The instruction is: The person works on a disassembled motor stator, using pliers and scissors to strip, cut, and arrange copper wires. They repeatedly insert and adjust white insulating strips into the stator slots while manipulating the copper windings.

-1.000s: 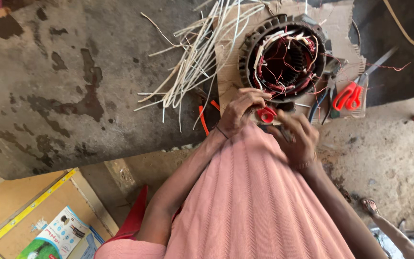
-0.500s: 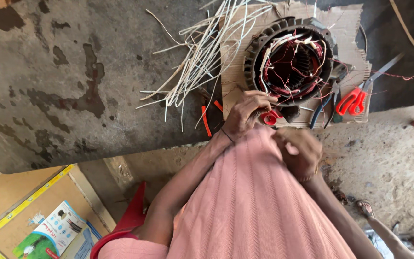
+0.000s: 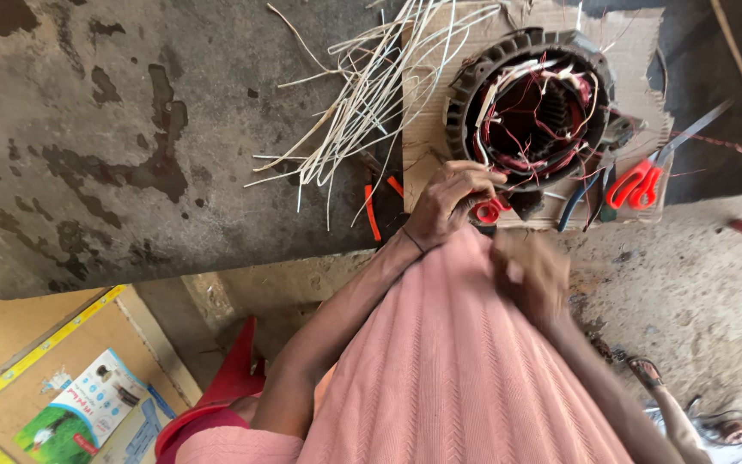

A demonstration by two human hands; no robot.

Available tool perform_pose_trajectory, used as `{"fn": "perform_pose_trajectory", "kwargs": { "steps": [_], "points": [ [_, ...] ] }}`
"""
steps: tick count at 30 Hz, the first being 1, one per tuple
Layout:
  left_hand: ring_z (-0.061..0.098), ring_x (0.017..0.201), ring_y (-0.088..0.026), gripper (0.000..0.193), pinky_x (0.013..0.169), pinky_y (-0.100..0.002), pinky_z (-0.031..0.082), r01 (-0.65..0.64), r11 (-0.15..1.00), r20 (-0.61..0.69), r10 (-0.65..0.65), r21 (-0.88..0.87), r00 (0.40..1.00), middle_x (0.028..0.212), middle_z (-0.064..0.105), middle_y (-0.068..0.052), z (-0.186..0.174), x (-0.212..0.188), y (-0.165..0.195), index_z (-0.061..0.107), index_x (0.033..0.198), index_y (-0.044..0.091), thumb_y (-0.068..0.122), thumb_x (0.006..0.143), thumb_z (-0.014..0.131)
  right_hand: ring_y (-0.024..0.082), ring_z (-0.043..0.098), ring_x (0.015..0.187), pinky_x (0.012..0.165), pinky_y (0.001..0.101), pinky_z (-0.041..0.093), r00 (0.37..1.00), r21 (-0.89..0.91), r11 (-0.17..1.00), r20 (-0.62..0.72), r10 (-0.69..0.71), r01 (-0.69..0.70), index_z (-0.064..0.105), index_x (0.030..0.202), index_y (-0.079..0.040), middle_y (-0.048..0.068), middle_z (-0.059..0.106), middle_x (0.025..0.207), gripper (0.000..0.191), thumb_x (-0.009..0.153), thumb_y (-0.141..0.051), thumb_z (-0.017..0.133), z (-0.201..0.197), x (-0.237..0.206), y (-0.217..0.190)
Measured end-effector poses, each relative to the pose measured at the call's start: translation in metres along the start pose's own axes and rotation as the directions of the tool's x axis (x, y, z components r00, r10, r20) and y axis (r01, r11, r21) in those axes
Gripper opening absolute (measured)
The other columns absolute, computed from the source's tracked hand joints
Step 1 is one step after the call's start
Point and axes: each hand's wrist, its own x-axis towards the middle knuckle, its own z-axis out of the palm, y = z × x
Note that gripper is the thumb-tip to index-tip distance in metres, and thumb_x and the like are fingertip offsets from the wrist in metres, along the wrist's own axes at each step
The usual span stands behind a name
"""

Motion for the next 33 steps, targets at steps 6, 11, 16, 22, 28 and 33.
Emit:
{"fn": "perform_pose_trajectory", "kwargs": {
  "steps": [6, 11, 16, 22, 28, 33],
  "points": [
    [0.062, 0.114, -0.019, 0.012, 0.103, -0.036, 0.044, 0.000, 1.000, -0.029, 0.000, 0.008, 1.000, 0.119, 0.073, 0.004, 0.004, 0.003, 0.003, 0.066, 0.102, 0.013, 0.007, 0.094, 0.073, 0.006, 0.055, 0.081, 0.074, 0.0227, 0.050, 0.918, 0.849, 0.466, 0.053, 0.393, -0.249, 0.060, 0.128, 0.000, 0.001, 0.064, 0.093, 0.035, 0.096, -0.002, 0.075, -0.014, -0.020, -0.007],
    [0.065, 0.107, -0.018, 0.013, 0.098, -0.037, 0.043, 0.066, 0.994, -0.006, -0.067, -0.082, 0.998, 0.112, 0.071, 0.000, 0.017, 0.007, 0.009, 0.064, 0.107, 0.011, 0.007, 0.097, 0.070, 0.006, 0.056, 0.095, 0.085, 0.0219, 0.048, 0.911, 0.965, 0.120, 0.173, 0.373, -0.232, 0.048, 0.135, -0.003, 0.001, 0.060, 0.104, 0.039, 0.101, 0.000, 0.068, 0.009, 0.000, 0.012],
    [0.063, 0.105, -0.021, 0.015, 0.095, -0.037, 0.041, 0.040, 0.999, 0.022, -0.040, -0.003, 0.999, 0.112, 0.068, -0.002, 0.026, 0.008, 0.009, 0.061, 0.111, 0.010, 0.010, 0.098, 0.068, 0.008, 0.061, 0.098, 0.087, 0.0240, 0.054, 0.922, 0.994, 0.055, 0.061, 0.382, -0.089, 0.052, 0.126, -0.003, 0.003, 0.065, 0.107, 0.031, 0.100, -0.002, 0.068, 0.026, 0.014, 0.021],
    [0.064, 0.103, -0.018, 0.013, 0.096, -0.036, 0.040, 0.057, 0.998, 0.031, -0.057, 0.007, 0.998, 0.107, 0.070, 0.001, 0.031, 0.009, 0.011, 0.062, 0.107, 0.012, 0.012, 0.097, 0.070, 0.010, 0.056, 0.066, 0.061, 0.0249, 0.045, 0.883, 0.713, 0.696, -0.270, 0.384, -0.085, 0.064, 0.111, -0.002, 0.008, 0.064, 0.081, 0.028, 0.091, -0.002, 0.083, 0.001, 0.004, 0.007],
    [0.064, 0.104, -0.017, 0.012, 0.099, -0.035, 0.041, 0.085, 0.996, 0.041, -0.083, -0.036, 0.996, 0.108, 0.070, 0.002, 0.028, 0.011, 0.011, 0.062, 0.108, 0.013, 0.010, 0.099, 0.069, 0.013, 0.066, 0.068, 0.060, 0.0277, 0.052, 0.943, 0.707, 0.707, -0.247, 0.222, 0.019, 0.063, 0.116, -0.003, 0.009, 0.072, 0.089, 0.035, 0.086, -0.004, 0.082, -0.041, -0.011, 0.008],
    [0.065, 0.104, -0.017, 0.012, 0.098, -0.035, 0.041, 0.062, 0.998, 0.001, -0.062, -0.026, 0.998, 0.108, 0.071, 0.002, 0.030, 0.010, 0.008, 0.063, 0.106, 0.014, 0.009, 0.097, 0.070, 0.015, 0.073, 0.081, 0.068, 0.0299, 0.060, 0.956, 0.794, 0.600, -0.093, 0.278, -0.097, 0.051, 0.125, -0.003, 0.006, 0.074, 0.096, 0.044, 0.093, -0.015, 0.078, -0.027, 0.014, 0.020]
  ]
}}
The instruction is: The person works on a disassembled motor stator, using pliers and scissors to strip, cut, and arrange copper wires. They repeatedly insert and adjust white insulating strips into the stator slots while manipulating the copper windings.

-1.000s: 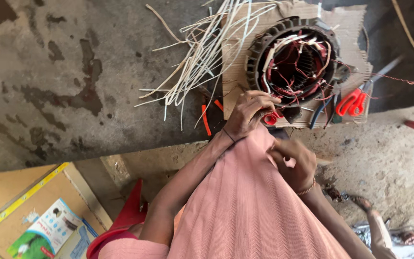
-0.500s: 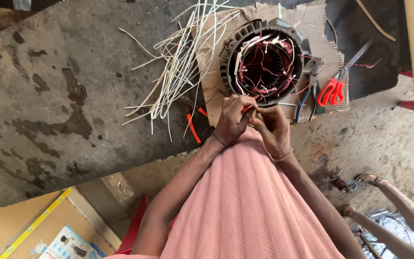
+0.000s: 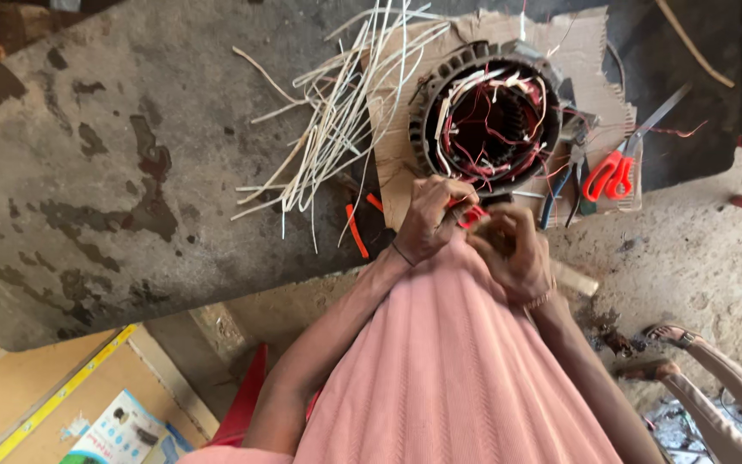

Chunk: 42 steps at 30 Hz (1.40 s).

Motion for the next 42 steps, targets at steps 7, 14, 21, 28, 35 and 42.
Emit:
{"fn": "perform_pose_trajectory", "kwargs": {
  "steps": [7, 14, 21, 28, 35, 42],
  "points": [
    [0.064, 0.104, -0.019, 0.013, 0.097, -0.036, 0.041, 0.032, 0.999, 0.026, -0.032, 0.017, 0.999, 0.108, 0.071, 0.001, -0.005, 0.000, 0.002, 0.065, 0.107, 0.014, 0.009, 0.096, 0.070, 0.015, 0.068, 0.068, 0.058, 0.0296, 0.052, 0.966, -0.196, 0.955, -0.081, -0.244, 0.224, 0.065, 0.117, -0.007, 0.011, 0.075, 0.091, 0.030, 0.092, -0.011, 0.082, 0.004, -0.007, -0.002],
    [0.064, 0.102, -0.020, 0.012, 0.095, -0.037, 0.042, -0.030, 0.999, 0.020, 0.029, 0.030, 0.999, 0.106, 0.069, -0.001, -0.003, 0.004, 0.006, 0.065, 0.108, 0.013, 0.013, 0.097, 0.070, 0.007, 0.060, 0.084, 0.072, 0.0235, 0.050, 0.975, 0.292, 0.937, -0.053, 0.218, -0.194, 0.050, 0.130, -0.003, 0.004, 0.066, 0.095, 0.041, 0.097, -0.010, 0.073, 0.010, -0.036, 0.005],
    [0.063, 0.100, -0.023, 0.013, 0.092, -0.039, 0.042, -0.064, 0.994, 0.058, 0.059, 0.089, 0.997, 0.103, 0.066, -0.003, 0.000, 0.006, 0.007, 0.064, 0.107, 0.011, 0.017, 0.097, 0.069, 0.009, 0.058, 0.092, 0.081, 0.0230, 0.049, 0.976, 0.612, 0.777, -0.044, 0.214, -0.143, 0.049, 0.135, -0.002, 0.005, 0.063, 0.104, 0.038, 0.103, -0.006, 0.069, 0.027, -0.012, 0.048],
    [0.066, 0.104, -0.022, 0.010, 0.098, -0.039, 0.044, -0.097, 0.991, 0.040, 0.094, 0.090, 0.995, 0.106, 0.070, -0.003, 0.002, 0.006, 0.010, 0.065, 0.106, 0.012, 0.010, 0.097, 0.070, 0.011, 0.062, 0.076, 0.064, 0.0246, 0.051, 0.939, 0.124, 0.992, -0.342, 0.030, 0.014, 0.062, 0.117, -0.002, 0.008, 0.070, 0.097, 0.024, 0.099, -0.002, 0.078, 0.024, -0.027, 0.022],
    [0.067, 0.100, -0.022, 0.011, 0.099, -0.039, 0.044, -0.062, 0.998, 0.006, 0.062, 0.000, 0.998, 0.105, 0.071, -0.004, 0.005, 0.001, 0.004, 0.064, 0.106, 0.011, 0.008, 0.097, 0.071, 0.008, 0.059, 0.072, 0.060, 0.0226, 0.050, 0.917, -0.061, 0.992, -0.392, 0.077, -0.109, 0.056, 0.126, -0.001, 0.008, 0.067, 0.099, 0.040, 0.095, 0.000, 0.082, 0.002, -0.029, 0.018],
    [0.068, 0.103, -0.025, 0.017, 0.101, -0.039, 0.045, -0.063, 0.998, 0.011, 0.063, -0.007, 0.998, 0.107, 0.071, -0.006, 0.005, -0.002, 0.005, 0.062, 0.108, 0.009, 0.008, 0.093, 0.071, 0.014, 0.063, 0.076, 0.065, 0.0274, 0.052, 0.930, -0.260, 0.964, -0.335, -0.148, 0.060, 0.062, 0.122, -0.003, 0.011, 0.068, 0.096, 0.043, 0.089, -0.002, 0.089, 0.030, 0.005, 0.018]
  ]
}}
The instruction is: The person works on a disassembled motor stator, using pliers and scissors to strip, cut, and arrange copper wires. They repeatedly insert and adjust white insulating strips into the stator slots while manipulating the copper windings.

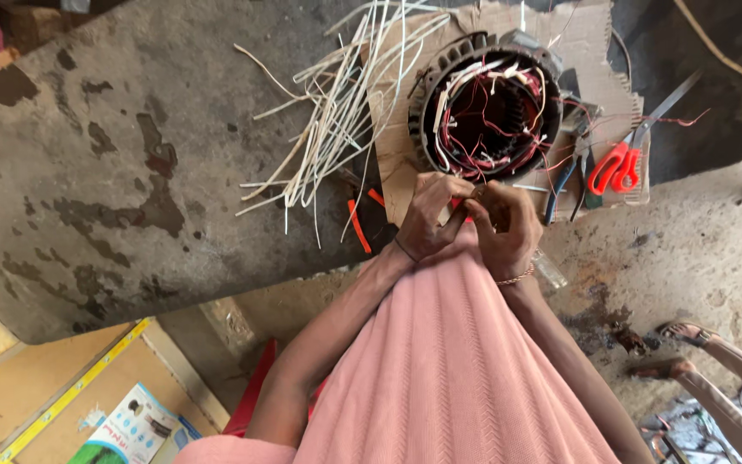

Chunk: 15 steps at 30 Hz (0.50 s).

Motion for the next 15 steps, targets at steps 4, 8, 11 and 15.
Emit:
{"fn": "perform_pose_trajectory", "kwargs": {
  "steps": [4, 8, 11, 15],
  "points": [
    [0.070, 0.107, -0.022, 0.014, 0.103, -0.040, 0.044, 0.008, 1.000, 0.013, -0.008, -0.003, 1.000, 0.109, 0.073, -0.003, -0.002, -0.001, 0.002, 0.063, 0.108, 0.011, 0.005, 0.097, 0.070, 0.014, 0.069, 0.079, 0.065, 0.0247, 0.054, 0.981, 0.031, 0.985, -0.098, -0.165, 0.168, 0.061, 0.123, -0.005, 0.015, 0.071, 0.101, 0.040, 0.092, 0.002, 0.085, -0.016, -0.010, -0.015],
    [0.069, 0.107, -0.020, 0.014, 0.105, -0.039, 0.044, 0.017, 0.999, 0.018, -0.016, -0.043, 1.000, 0.111, 0.073, -0.002, -0.004, 0.000, -0.001, 0.063, 0.109, 0.012, 0.005, 0.098, 0.069, 0.009, 0.059, 0.070, 0.056, 0.0198, 0.046, 0.994, 0.159, 0.982, -0.059, -0.095, 0.103, 0.058, 0.120, -0.002, 0.011, 0.067, 0.093, 0.040, 0.091, -0.001, 0.085, -0.041, -0.025, -0.012],
    [0.068, 0.106, -0.020, 0.014, 0.103, -0.039, 0.044, -0.020, 0.999, 0.006, 0.020, -0.028, 1.000, 0.111, 0.072, -0.002, -0.004, 0.002, -0.003, 0.064, 0.110, 0.012, 0.007, 0.097, 0.070, 0.006, 0.057, 0.066, 0.056, 0.0190, 0.048, 0.986, 0.250, 0.958, 0.122, 0.111, -0.139, 0.059, 0.118, -0.002, 0.004, 0.067, 0.086, 0.038, 0.090, -0.003, 0.084, -0.040, -0.022, 0.004],
    [0.066, 0.102, -0.021, 0.015, 0.100, -0.039, 0.044, -0.021, 1.000, 0.023, 0.021, 0.000, 1.000, 0.108, 0.071, -0.003, -0.005, 0.002, 0.001, 0.065, 0.109, 0.011, 0.010, 0.096, 0.073, 0.008, 0.064, 0.097, 0.085, 0.0236, 0.055, 0.934, 0.414, 0.859, 0.309, 0.180, -0.302, 0.057, 0.118, 0.000, 0.006, 0.068, 0.107, 0.030, 0.096, -0.002, 0.078, -0.026, -0.021, 0.014]
  ]
}}
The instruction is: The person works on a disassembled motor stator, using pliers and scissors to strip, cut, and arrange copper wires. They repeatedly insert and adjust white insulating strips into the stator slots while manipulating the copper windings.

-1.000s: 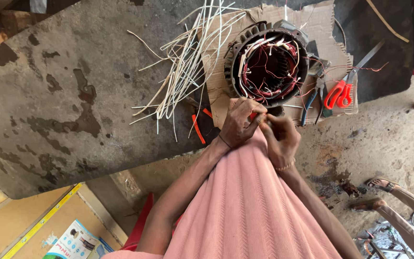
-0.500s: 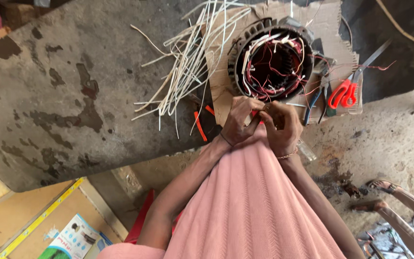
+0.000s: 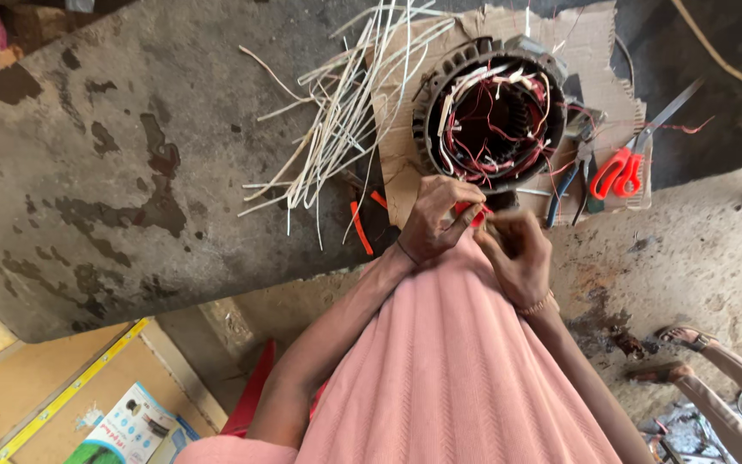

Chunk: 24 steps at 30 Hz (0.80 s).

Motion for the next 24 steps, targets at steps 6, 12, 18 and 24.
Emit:
{"fn": "perform_pose_trajectory", "kwargs": {
  "steps": [6, 12, 18, 24],
  "points": [
    [0.066, 0.103, -0.021, 0.012, 0.101, -0.038, 0.045, 0.007, 1.000, -0.016, -0.007, -0.009, 1.000, 0.106, 0.071, -0.001, -0.003, 0.002, 0.007, 0.065, 0.108, 0.013, 0.011, 0.098, 0.071, 0.005, 0.061, 0.087, 0.075, 0.0212, 0.051, 0.995, 0.129, 0.990, -0.079, 0.066, -0.055, 0.056, 0.121, 0.000, 0.003, 0.066, 0.100, 0.033, 0.096, -0.005, 0.077, 0.019, 0.015, -0.001],
    [0.066, 0.101, -0.020, 0.010, 0.099, -0.039, 0.044, 0.012, 1.000, 0.009, -0.012, 0.000, 1.000, 0.105, 0.071, -0.001, -0.003, 0.002, 0.007, 0.066, 0.105, 0.012, 0.012, 0.097, 0.071, 0.007, 0.059, 0.084, 0.071, 0.0233, 0.051, 0.970, -0.125, 0.984, -0.195, -0.148, 0.125, 0.060, 0.117, 0.002, 0.004, 0.066, 0.102, 0.028, 0.097, -0.007, 0.078, 0.003, -0.016, -0.037],
    [0.066, 0.099, -0.019, 0.012, 0.097, -0.037, 0.044, 0.069, 0.998, -0.050, -0.070, -0.012, 0.996, 0.103, 0.071, 0.001, 0.002, 0.002, 0.006, 0.066, 0.103, 0.013, 0.007, 0.094, 0.072, 0.006, 0.062, 0.079, 0.069, 0.0221, 0.052, 0.998, -0.247, 0.967, 0.036, -0.055, 0.062, 0.064, 0.115, -0.001, 0.001, 0.069, 0.093, 0.032, 0.089, -0.009, 0.082, -0.022, -0.004, -0.034],
    [0.066, 0.101, -0.022, 0.017, 0.100, -0.038, 0.044, 0.002, 1.000, -0.006, -0.002, -0.010, 1.000, 0.105, 0.070, 0.000, -0.003, -0.006, 0.001, 0.066, 0.107, 0.013, 0.004, 0.093, 0.069, 0.007, 0.067, 0.081, 0.071, 0.0219, 0.054, 0.971, -0.243, 0.948, 0.170, -0.166, 0.204, 0.065, 0.122, -0.001, 0.004, 0.072, 0.096, 0.038, 0.091, -0.013, 0.083, -0.005, 0.032, -0.004]
  ]
}}
